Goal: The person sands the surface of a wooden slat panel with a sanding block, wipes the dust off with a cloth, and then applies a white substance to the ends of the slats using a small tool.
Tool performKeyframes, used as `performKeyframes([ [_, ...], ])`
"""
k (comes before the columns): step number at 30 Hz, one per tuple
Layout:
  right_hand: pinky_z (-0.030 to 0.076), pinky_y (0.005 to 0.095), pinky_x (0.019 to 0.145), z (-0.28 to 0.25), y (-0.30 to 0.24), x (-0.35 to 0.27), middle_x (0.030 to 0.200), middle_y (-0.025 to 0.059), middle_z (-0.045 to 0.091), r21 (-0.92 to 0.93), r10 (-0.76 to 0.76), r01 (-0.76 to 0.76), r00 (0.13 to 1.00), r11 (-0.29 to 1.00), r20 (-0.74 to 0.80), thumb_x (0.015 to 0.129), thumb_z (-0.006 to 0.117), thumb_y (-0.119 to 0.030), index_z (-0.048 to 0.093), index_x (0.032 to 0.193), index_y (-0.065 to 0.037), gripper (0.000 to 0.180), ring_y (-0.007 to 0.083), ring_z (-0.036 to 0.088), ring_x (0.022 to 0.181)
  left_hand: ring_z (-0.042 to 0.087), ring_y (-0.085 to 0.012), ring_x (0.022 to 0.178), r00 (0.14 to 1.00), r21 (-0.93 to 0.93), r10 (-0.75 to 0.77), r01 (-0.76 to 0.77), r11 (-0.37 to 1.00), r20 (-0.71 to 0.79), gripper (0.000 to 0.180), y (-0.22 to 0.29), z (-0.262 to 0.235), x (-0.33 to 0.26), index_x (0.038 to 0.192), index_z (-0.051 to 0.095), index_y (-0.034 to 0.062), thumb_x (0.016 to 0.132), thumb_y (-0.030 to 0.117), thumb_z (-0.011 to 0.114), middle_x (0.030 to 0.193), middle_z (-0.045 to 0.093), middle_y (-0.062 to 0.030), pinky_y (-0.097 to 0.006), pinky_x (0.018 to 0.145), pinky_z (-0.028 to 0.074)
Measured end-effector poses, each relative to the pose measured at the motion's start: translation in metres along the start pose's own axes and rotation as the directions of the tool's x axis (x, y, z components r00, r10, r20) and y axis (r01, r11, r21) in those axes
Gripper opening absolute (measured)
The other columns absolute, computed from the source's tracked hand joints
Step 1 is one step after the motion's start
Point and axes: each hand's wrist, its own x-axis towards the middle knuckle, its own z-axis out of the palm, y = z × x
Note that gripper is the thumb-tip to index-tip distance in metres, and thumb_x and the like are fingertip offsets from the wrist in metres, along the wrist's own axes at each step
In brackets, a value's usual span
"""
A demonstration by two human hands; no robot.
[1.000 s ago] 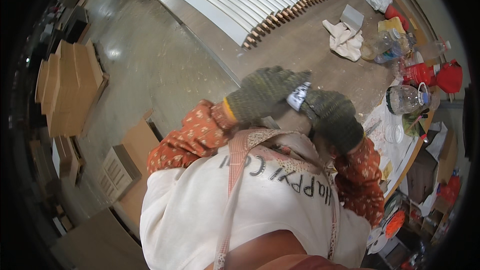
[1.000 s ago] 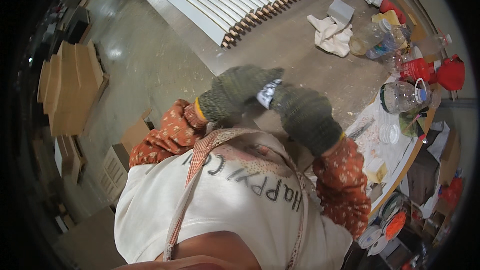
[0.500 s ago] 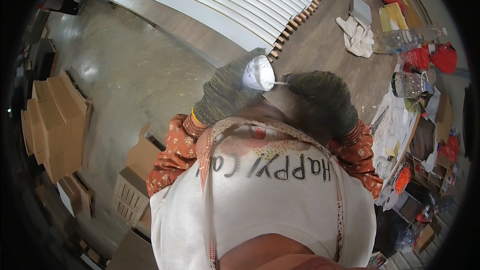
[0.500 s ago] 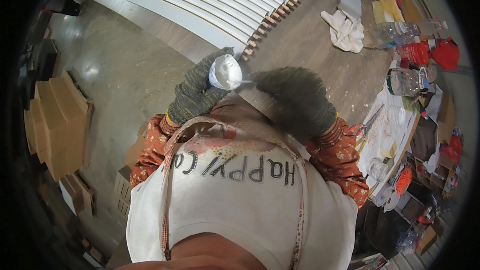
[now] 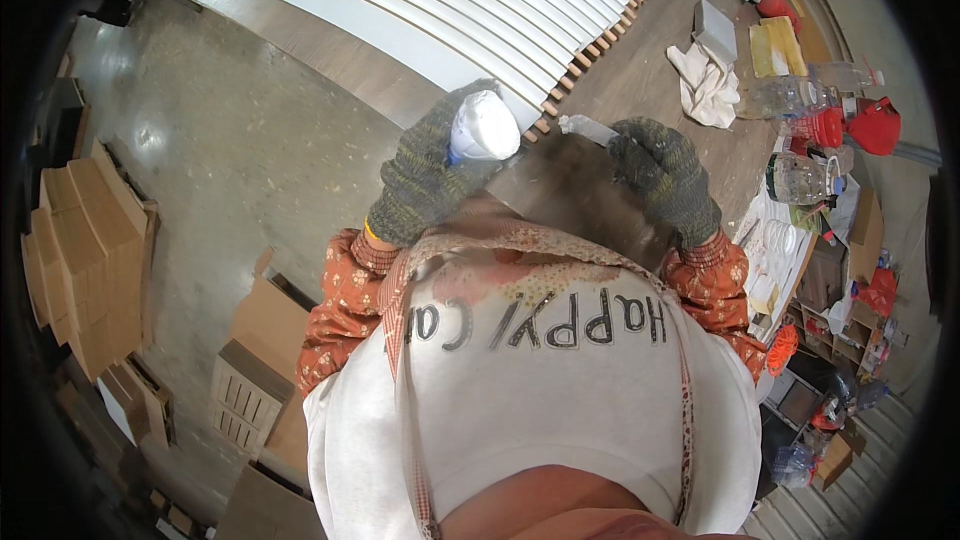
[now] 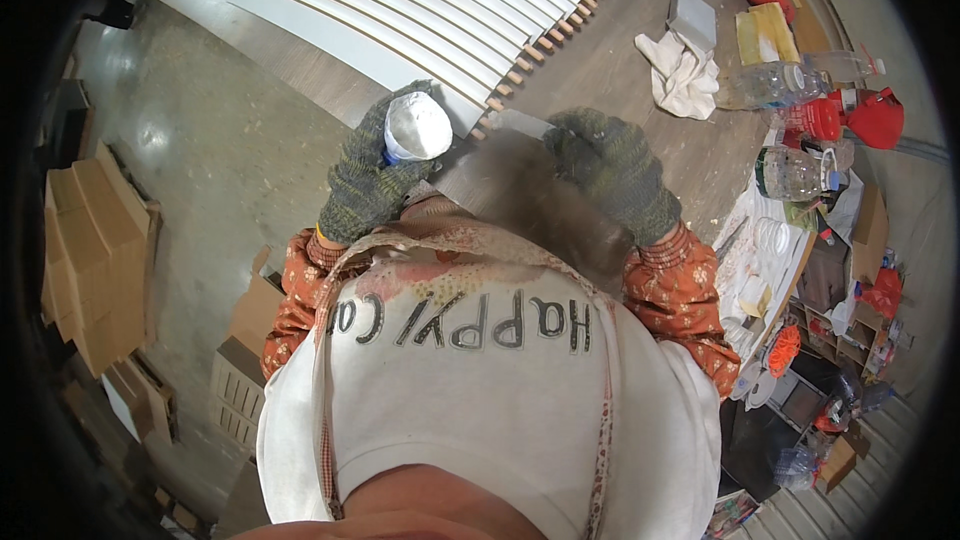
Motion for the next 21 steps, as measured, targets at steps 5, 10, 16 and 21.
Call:
performKeyframes([
  [5, 0.053, 0.0336, 0.074, 0.016, -0.002, 0.001, 0.091, 0.0122, 0.067, 0.556, 0.331, -0.333, 0.937, 0.761, 0.109, 0.083, 0.066, -0.004, 0.065, 0.101, -0.002, 0.018, 0.0277, 0.066, 0.084, 0.064, -0.0210, 0.104, 0.996, 0.067, -0.072, 0.069, 0.995, 0.045, 0.058, -0.007, 0.015, -0.003, 0.132, 0.052, 0.0064, 0.081, 0.020, 0.076, 0.115, 0.066, -0.0120, -0.033, 0.087, 0.053],
  [10, 0.049, 0.0334, 0.058, 0.028, 0.016, 0.015, 0.087, 0.0093, 0.067, -0.519, -0.752, 0.676, 0.653, 0.523, 0.093, 0.090, 0.064, -0.019, 0.066, 0.104, -0.007, 0.019, 0.0218, 0.064, 0.068, 0.066, -0.0248, 0.102, 0.988, 0.161, -0.100, 0.080, 0.984, 0.119, 0.061, -0.007, 0.015, -0.006, 0.135, 0.050, 0.0106, 0.082, 0.025, 0.074, 0.113, 0.066, -0.0152, -0.035, 0.085, 0.053],
  [16, 0.052, 0.0376, 0.063, 0.010, 0.018, 0.017, 0.088, 0.0104, 0.068, -0.491, -0.705, 0.719, 0.660, 0.492, 0.259, 0.087, 0.062, -0.018, 0.067, 0.101, -0.008, 0.017, 0.0257, 0.065, 0.072, 0.065, -0.0251, 0.102, 0.991, 0.119, -0.063, 0.049, 0.992, 0.117, 0.061, -0.006, 0.013, -0.011, 0.133, 0.050, 0.0102, 0.080, 0.024, 0.076, 0.115, 0.063, -0.0147, -0.036, 0.086, 0.053],
  [21, 0.051, 0.0394, 0.067, -0.005, 0.018, 0.009, 0.088, 0.0113, 0.067, -0.505, -0.560, 0.608, 0.785, 0.613, 0.265, 0.086, 0.062, -0.015, 0.066, 0.107, -0.011, 0.022, 0.0266, 0.065, 0.078, 0.063, -0.0221, 0.105, 0.992, -0.068, -0.128, 0.129, 0.989, 0.023, 0.061, -0.013, 0.015, -0.016, 0.131, 0.051, 0.0068, 0.077, 0.015, 0.079, 0.118, 0.062, -0.0124, -0.036, 0.087, 0.053],
])
